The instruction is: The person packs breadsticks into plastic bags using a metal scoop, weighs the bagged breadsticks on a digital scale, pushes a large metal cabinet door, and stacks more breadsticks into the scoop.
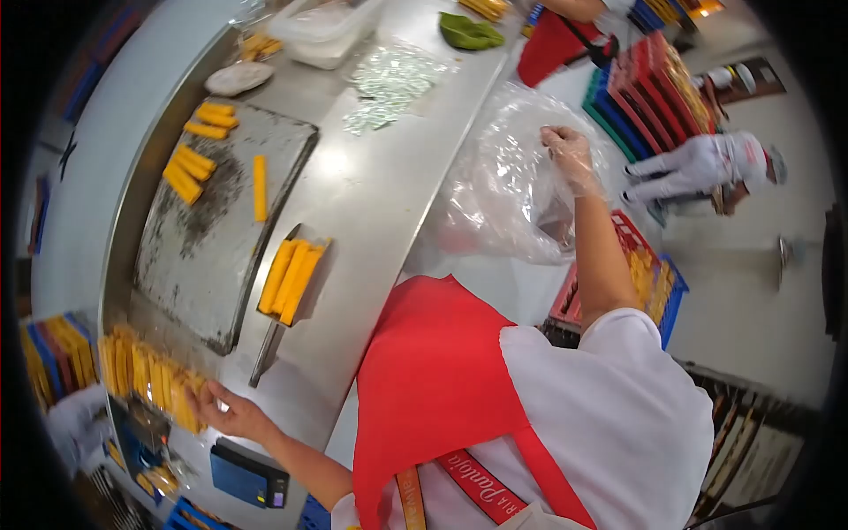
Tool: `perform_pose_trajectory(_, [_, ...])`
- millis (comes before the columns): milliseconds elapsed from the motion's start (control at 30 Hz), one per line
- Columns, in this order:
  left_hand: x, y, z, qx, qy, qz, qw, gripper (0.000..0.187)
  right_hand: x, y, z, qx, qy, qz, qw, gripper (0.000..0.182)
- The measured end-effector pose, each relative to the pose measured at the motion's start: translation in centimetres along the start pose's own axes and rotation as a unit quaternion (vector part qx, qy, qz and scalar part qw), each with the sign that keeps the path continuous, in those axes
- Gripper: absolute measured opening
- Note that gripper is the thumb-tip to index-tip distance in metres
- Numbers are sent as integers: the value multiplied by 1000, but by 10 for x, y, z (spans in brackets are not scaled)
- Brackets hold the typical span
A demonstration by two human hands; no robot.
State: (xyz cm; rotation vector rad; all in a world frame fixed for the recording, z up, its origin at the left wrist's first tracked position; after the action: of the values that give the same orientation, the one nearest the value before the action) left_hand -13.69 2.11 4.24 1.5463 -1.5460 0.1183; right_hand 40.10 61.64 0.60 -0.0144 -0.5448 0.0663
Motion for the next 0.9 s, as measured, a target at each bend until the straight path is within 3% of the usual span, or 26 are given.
perform_pose_trajectory(33, [9,9,-34,-59,51,-42,996,25,25,-7,-15,-19,-11,-28,999,32])
perform_pose_trajectory(100, [1,13,-34,-85,85,-21,993,27,52,-19,-43,-40,-22,-59,997,29])
perform_pose_trajectory(167, [-23,19,-55,-9,-62,84,995,27,57,-34,-84,-83,-28,-54,995,27])
perform_pose_trajectory(200, [-28,17,-79,-80,-58,82,992,18,57,-27,-120,-74,-54,-37,995,28])
perform_pose_trajectory(233, [-34,16,-91,-87,-59,82,991,18,53,-20,-148,-76,-48,-41,995,28])
perform_pose_trajectory(300, [-50,-2,-142,-236,-58,107,964,23,42,-14,-221,-189,-174,-14,966,34])
perform_pose_trajectory(367, [-67,-26,-171,-192,-74,145,968,22,6,-1,-284,-20,-396,36,917,40])
perform_pose_trajectory(433, [-87,-58,-209,-231,-82,206,947,17,-22,-54,-200,-197,-428,127,873,37])
perform_pose_trajectory(467, [-94,-71,-222,-231,-75,206,948,17,-45,-52,-243,-180,-451,178,856,36])
perform_pose_trajectory(533, [-117,-111,-246,-236,-94,294,921,14,-89,-51,-321,-135,-487,275,818,34])
perform_pose_trajectory(600, [-127,-140,-266,-256,-79,308,913,13,-124,-59,-370,-100,-525,368,761,33])
perform_pose_trajectory(633, [-131,-155,-277,-279,-74,319,903,13,-127,-59,-380,-99,-522,373,761,33])
perform_pose_trajectory(700, [-134,-171,-288,-276,-79,325,901,13,-124,-47,-390,-124,-466,331,811,32])
perform_pose_trajectory(800, [-136,-183,-299,-272,-71,332,900,14,-61,-49,-322,-263,-236,115,928,36])
perform_pose_trajectory(900, [-136,-189,-303,-258,-60,329,907,14,-32,-57,-305,-388,-18,-14,921,43])
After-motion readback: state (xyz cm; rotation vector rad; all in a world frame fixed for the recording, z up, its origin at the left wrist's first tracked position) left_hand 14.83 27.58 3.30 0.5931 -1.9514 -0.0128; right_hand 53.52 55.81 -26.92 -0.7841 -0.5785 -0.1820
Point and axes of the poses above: each hand's wrist, its own y-axis towards the middle knuckle, its own x-axis out of the back of the hand, z = x × y, the point moved 10 cm from there along y, towards the middle knuckle, and after that the axes turned 9 degrees about y, right-handed, at the moved point
